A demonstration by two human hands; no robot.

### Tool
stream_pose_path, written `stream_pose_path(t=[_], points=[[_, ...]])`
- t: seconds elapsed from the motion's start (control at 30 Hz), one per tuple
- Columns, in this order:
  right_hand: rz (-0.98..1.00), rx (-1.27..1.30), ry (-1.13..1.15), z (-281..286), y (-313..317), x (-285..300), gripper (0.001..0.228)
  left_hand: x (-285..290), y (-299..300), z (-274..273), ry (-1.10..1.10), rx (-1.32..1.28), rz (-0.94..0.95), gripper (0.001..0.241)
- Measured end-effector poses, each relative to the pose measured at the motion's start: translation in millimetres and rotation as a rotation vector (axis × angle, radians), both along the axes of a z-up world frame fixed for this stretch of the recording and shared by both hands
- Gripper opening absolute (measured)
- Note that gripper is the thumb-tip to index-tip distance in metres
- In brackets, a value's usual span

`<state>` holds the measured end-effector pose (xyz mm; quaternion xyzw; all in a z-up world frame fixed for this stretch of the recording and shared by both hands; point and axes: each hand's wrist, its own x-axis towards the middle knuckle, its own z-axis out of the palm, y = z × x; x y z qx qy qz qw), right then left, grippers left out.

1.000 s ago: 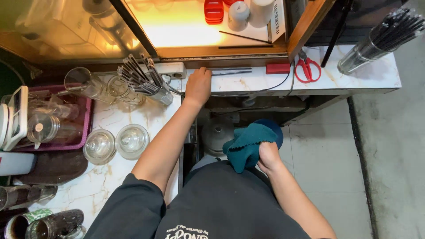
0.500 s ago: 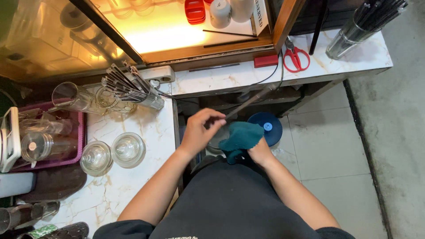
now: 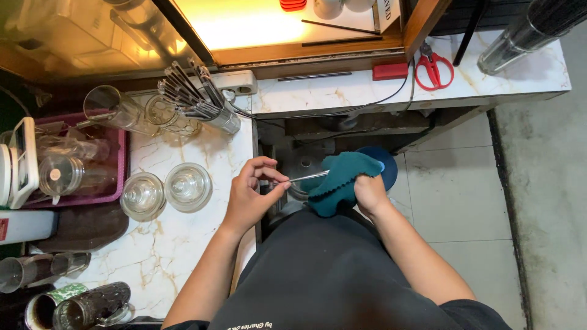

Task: Wiping metal stirrers with a cloth and organizing plastic cups on a cafe counter.

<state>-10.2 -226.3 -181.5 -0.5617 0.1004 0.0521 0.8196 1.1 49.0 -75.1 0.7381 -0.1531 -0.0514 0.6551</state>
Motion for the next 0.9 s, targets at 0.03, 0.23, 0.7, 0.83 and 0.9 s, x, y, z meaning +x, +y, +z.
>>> stream_pose_path(t=[0.03, 0.23, 0.7, 0.83, 0.9], points=[[0.004, -0.003, 0.003, -7, -3, -2, 0.020, 0, 5, -2, 0.003, -0.003, 0.004, 0.047], [0.017, 0.004, -0.005, -9, -7, -4, 0.016, 8, 22, 5, 0.023, -0.195, 0.064, 0.052], [0.455, -1.211, -0.349, 136, 31, -9, 0.040, 29, -31, 37, -0.173, 0.059, 0.070, 0.037], [0.543, -1.195, -0.401, 88, 34, -13, 0.030, 10, -62, 35, -0.179, 0.069, -0.127, 0.040], [0.380, -1.029, -0.616, 23, 24, -12, 0.054, 4, -73, 31, -0.198, 0.057, -0.228, 0.040]])
